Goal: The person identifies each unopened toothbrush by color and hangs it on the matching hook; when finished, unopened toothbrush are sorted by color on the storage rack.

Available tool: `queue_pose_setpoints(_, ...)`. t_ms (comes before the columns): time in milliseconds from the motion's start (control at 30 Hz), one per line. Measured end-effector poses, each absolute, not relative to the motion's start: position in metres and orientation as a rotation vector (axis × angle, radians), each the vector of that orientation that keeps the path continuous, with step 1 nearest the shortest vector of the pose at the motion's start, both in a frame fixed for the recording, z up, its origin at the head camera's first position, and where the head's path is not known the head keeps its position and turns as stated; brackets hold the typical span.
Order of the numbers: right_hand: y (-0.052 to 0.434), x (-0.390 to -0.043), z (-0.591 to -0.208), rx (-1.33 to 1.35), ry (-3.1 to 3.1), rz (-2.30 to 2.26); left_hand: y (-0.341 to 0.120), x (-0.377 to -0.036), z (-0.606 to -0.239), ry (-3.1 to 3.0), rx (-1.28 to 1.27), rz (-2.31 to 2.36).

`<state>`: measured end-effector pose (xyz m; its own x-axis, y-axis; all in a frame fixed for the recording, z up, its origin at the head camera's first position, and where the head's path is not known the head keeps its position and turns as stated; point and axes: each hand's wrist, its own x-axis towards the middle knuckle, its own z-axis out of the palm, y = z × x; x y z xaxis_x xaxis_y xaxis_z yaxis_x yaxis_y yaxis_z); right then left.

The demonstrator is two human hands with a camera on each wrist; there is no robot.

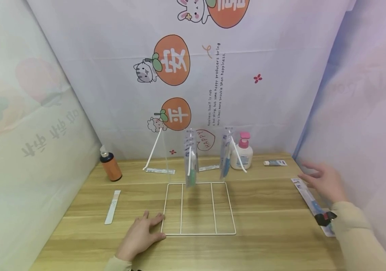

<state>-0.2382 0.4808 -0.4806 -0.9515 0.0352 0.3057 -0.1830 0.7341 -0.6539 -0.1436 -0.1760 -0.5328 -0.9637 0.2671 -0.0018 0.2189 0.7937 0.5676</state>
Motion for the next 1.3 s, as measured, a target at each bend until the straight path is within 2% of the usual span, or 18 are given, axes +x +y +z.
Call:
queue_pose_setpoints(167,0.513,-0.243,-0.51,0.103,-2.795,0.93,-0.176,-0.144,-0.533,2.895,0.396,0.903)
queue_pose_setpoints(333,0.527,-0.239,-0.525,0.009,-2.959,1.046,-0.177,-0.144,-0.534,2.895,0.394,0.903)
queue_pose_setpoints(700,0.534,-0.24,-0.536,-0.051,-2.976,1.291,-0.176,-0.144,-0.533,2.893,0.393,0.901)
queue_pose_setpoints(933,0.531,-0.246,-0.534,0.07,-3.055,1.107,-0.174,-0.144,-0.532,2.886,0.389,0.914)
queue_pose_setpoints(1300,0.527,-0.248,-0.536,0.015,-3.036,1.112,-0.175,-0.144,-0.535,2.9,0.384,0.906)
